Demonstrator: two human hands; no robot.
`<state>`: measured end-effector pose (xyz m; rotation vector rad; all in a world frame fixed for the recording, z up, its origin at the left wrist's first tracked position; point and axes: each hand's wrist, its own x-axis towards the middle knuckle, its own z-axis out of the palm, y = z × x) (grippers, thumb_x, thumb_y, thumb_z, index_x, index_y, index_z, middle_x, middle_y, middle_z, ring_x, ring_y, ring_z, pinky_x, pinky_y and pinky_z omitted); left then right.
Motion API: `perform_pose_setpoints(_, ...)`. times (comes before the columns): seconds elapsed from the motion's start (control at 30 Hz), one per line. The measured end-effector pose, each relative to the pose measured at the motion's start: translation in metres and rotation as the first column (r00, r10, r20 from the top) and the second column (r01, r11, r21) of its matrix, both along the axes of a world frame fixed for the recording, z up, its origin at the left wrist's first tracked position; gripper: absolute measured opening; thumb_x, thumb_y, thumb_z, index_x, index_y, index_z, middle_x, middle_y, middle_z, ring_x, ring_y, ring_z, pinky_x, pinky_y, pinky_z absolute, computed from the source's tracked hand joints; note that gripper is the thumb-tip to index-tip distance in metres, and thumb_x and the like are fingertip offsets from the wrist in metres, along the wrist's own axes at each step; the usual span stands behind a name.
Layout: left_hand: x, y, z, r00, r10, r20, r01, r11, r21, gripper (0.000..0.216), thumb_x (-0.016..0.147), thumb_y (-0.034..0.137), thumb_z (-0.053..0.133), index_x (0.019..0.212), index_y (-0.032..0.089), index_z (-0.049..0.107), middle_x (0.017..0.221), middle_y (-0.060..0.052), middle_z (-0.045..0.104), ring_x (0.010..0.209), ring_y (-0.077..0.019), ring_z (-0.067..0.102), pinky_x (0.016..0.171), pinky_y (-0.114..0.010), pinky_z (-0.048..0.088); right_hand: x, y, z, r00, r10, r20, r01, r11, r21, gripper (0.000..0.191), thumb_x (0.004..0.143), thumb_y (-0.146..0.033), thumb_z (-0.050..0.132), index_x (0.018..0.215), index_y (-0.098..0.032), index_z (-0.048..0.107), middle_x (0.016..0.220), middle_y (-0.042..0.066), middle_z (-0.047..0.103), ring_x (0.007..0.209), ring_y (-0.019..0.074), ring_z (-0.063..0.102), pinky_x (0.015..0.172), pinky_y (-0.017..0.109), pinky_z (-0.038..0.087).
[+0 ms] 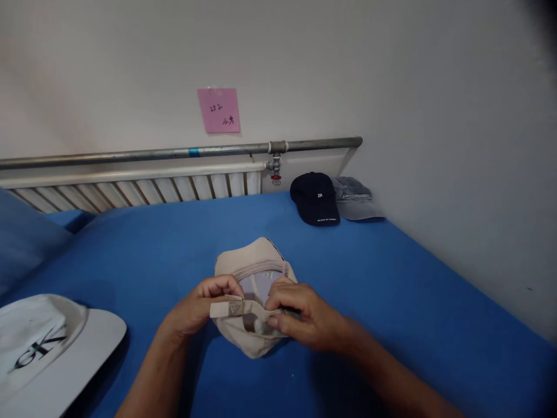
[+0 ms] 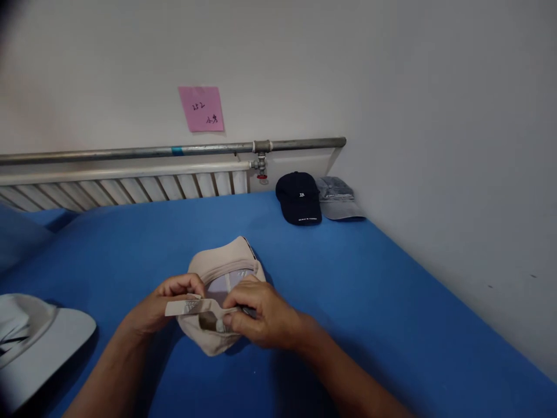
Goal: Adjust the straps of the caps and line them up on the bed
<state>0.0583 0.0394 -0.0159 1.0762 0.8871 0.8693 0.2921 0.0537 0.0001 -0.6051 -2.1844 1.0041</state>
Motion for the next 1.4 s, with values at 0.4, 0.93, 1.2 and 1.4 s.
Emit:
perform_pose_setpoints(0.4, 0.003, -0.001, 0.002, 0.999, -0.036, 0.008, 0.036, 0.999, 0.006, 0.021, 0.071, 0.032, 0.077, 0.074, 0.014, 0.066, 0.063, 0.0, 0.06, 0.052, -0.0072, 0.049, 0.05, -0.018, 0.035, -0.013, -0.003, -0.006, 0.998, -0.038, -0.052, 0.008, 0.876, -0.483, 0.019, 0.084, -0.033, 0.058, 0.074, -0.017, 0.064, 0.067, -0.001, 0.059, 0.063, 0.0104, 0.051, 0.059, 0.023, 0.04)
perform_pose_setpoints(0.93, 0.012, 0.0, 0.004, 0.993, -0.085, -0.08, 0.084, 0.996, -0.018, 0.02, 0.07, 0.03, 0.077, 0.075, 0.015, 0.065, 0.063, 0.001, 0.059, 0.053, -0.0074, 0.049, 0.051, -0.018, 0.037, -0.02, -0.008, -0.008, 0.991, -0.076, -0.11, -0.016, 0.751, -0.661, 0.013, 0.075, -0.029, 0.065, 0.071, -0.017, 0.062, 0.061, -0.002, 0.059, 0.056, 0.0089, 0.051, 0.054, 0.022, 0.039)
perform_pose_setpoints(1.2, 0.005, 0.0, -0.002, 0.997, -0.08, 0.004, 0.08, 0.997, 0.003, 0.014, 0.075, 0.025, 0.073, 0.084, 0.017, 0.067, 0.069, 0.0, 0.064, 0.057, -0.0082, 0.054, 0.053, -0.017, 0.038, -0.021, -0.007, -0.008, 0.985, -0.097, -0.141, -0.039, 0.675, -0.737, 0.014, 0.075, -0.026, 0.06, 0.065, -0.017, 0.058, 0.057, -0.002, 0.059, 0.052, 0.0083, 0.051, 0.052, 0.022, 0.039)
perform_pose_setpoints(1.4, 0.011, -0.001, 0.003, 0.998, -0.054, 0.012, 0.054, 0.998, -0.013, 0.016, 0.072, 0.021, 0.074, 0.083, 0.017, 0.064, 0.071, 0.0, 0.066, 0.06, -0.0091, 0.057, 0.056, -0.018, 0.041, -0.017, -0.005, -0.004, 0.994, -0.074, -0.084, -0.01, 0.689, -0.725, 0.007, 0.075, -0.024, 0.062, 0.075, -0.017, 0.062, 0.061, -0.003, 0.058, 0.056, 0.0081, 0.05, 0.055, 0.021, 0.038)
